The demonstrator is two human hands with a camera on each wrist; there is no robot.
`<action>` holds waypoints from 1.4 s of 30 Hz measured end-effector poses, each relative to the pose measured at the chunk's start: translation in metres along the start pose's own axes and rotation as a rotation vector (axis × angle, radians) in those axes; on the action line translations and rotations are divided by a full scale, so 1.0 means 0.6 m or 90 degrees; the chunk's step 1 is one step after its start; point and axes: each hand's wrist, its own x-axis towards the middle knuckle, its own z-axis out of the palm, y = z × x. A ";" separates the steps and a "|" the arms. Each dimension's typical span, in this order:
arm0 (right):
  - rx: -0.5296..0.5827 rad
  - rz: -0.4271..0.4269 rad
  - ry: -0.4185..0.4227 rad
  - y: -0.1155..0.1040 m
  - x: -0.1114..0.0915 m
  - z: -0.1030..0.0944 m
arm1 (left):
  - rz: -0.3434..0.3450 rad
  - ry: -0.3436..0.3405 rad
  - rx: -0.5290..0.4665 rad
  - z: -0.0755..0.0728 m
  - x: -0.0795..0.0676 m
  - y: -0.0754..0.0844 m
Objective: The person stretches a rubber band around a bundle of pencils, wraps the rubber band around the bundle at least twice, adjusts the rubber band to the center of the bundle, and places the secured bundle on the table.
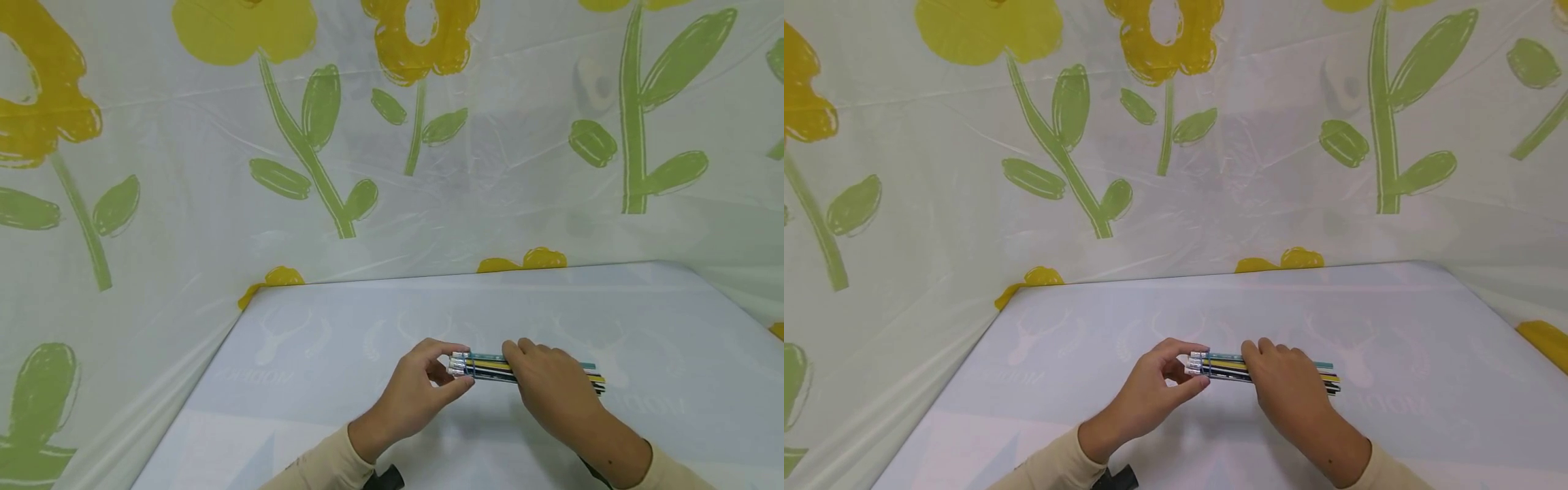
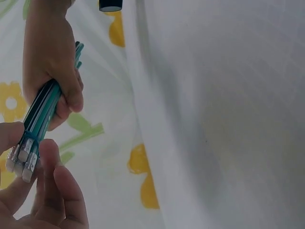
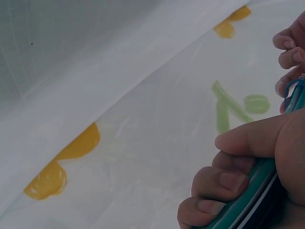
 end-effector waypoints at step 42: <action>-0.002 -0.026 0.024 0.005 -0.002 -0.001 | 0.068 0.009 0.087 0.004 -0.001 -0.002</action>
